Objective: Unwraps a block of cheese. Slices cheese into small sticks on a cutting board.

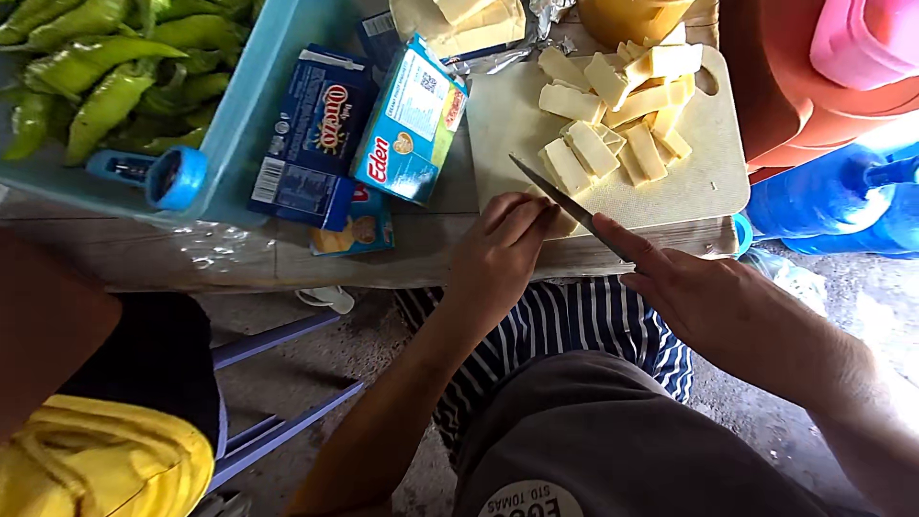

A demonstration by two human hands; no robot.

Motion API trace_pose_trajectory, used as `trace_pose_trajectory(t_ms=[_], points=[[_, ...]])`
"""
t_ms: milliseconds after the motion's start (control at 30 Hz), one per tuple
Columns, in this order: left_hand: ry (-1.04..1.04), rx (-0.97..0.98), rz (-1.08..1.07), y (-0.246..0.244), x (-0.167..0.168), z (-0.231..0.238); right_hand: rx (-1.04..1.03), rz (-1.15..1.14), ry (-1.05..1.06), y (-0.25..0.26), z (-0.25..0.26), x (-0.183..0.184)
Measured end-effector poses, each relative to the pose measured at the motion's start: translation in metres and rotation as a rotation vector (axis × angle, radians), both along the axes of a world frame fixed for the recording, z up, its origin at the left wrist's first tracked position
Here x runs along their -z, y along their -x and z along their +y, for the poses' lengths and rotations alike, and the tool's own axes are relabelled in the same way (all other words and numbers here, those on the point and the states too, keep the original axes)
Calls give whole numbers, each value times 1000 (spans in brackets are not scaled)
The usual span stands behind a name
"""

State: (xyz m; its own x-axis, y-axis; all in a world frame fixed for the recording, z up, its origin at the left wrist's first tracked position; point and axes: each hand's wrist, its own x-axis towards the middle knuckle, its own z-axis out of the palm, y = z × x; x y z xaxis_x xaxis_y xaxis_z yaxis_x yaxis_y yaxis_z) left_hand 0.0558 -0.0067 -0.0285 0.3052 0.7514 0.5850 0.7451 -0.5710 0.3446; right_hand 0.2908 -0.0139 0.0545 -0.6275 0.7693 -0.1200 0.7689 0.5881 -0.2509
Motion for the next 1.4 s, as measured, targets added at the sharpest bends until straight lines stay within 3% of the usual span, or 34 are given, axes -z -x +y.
trace_pose_trajectory(t_ms=[333,533,800,1000,1100,1200,1400], points=[[-22,14,-42,3,10,1,-29,-207,-13,6,-3,-4],[-51,19,-68,3,13,0,-25,43,165,-12,19,-3],[-56,10,-58,2,13,0,-79,-174,4,-7,2,-12],[-61,15,-72,3,13,1,-82,-239,54,-1,5,-8],[-75,11,-80,3,13,1,-87,-119,115,-6,12,-4],[-83,8,-101,2,14,1,-16,34,303,-16,24,-8],[-103,-5,-84,2,15,0,-101,-91,14,-10,4,-14]])
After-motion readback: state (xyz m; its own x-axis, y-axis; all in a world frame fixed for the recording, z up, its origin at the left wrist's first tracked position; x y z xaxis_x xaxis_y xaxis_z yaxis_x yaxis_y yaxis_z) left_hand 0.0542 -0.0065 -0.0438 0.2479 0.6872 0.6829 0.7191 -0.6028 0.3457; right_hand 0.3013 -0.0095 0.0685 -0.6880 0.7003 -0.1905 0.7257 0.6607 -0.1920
